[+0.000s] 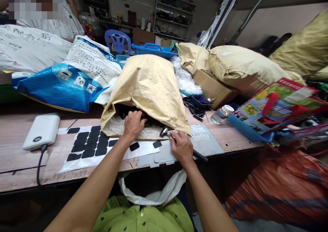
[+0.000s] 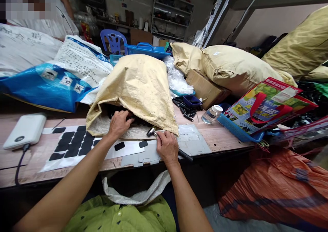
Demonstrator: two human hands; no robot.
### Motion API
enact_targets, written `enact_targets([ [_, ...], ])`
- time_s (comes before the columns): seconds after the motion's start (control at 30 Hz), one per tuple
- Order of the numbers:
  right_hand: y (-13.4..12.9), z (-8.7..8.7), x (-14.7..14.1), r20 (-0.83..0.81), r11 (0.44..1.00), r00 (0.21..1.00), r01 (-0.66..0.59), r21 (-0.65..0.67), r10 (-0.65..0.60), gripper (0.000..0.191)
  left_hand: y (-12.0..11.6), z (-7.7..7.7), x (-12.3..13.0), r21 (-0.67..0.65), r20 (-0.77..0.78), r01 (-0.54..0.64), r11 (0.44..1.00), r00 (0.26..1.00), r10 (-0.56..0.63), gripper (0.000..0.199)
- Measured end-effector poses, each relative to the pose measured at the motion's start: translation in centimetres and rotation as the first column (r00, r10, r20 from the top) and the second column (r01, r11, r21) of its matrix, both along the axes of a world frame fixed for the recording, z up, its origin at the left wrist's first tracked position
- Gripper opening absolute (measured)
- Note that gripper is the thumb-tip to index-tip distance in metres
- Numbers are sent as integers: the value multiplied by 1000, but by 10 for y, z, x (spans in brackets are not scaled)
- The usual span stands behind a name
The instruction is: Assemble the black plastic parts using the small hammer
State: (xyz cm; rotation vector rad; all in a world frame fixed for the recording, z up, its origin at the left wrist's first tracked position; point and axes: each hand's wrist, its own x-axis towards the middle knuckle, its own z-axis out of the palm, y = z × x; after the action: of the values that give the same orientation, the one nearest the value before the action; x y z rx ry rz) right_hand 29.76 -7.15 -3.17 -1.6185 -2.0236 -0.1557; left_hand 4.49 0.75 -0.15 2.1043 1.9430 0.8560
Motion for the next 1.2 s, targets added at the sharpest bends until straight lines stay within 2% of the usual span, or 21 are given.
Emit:
enact_targets([
  [0.1,0,0,-1,-10,1000,1000,4,-3,-4,23,-35,3,-13,-8,128,139,990,982,-136,14],
  [0.2,-1,-1,-2,-22,1000,1000,3,-10,-3,23,-70,-5,-20,-63,248,329,942,920,-304,10],
  [0.3,1,-2,0,-20,1000,1000,-2,-4,2,22,-88,-19,-22,-89,277,380,921,898,-343,11],
  [0.4,4,-1,3,-9,1000,1000,-14,-17,13,23,-89,-27,-21,-85,274,379,922,898,-344,17],
  [0.5,4,4,2,-48,998,998,-49,-43,47,24,-85,-28,-22,-92,259,383,919,901,-349,18],
  [0.6,-6,14,-8,-204,995,975,-98,-26,91,28,-84,-26,-22,-115,254,380,918,904,-343,18],
  [0.7,-24,23,-27,-374,981,913,-190,-31,165,30,-85,-24,-22,-134,266,378,916,904,-334,19],
  [0.8,-40,28,-44,-430,957,875,-279,-77,221,30,-85,-25,-21,-140,286,365,921,905,-315,20],
  [0.9,-49,31,-55,-430,945,870,-313,-98,243,31,-83,-26,-20,-144,287,354,924,909,-304,20],
  [1.1,-52,40,-69,-383,952,884,-304,-34,269,35,-82,-26,-21,-154,302,367,918,902,-309,16],
  [1.2,-54,40,-74,-266,950,930,-290,-111,253,37,-82,-25,-21,-170,299,362,917,905,-302,13],
])
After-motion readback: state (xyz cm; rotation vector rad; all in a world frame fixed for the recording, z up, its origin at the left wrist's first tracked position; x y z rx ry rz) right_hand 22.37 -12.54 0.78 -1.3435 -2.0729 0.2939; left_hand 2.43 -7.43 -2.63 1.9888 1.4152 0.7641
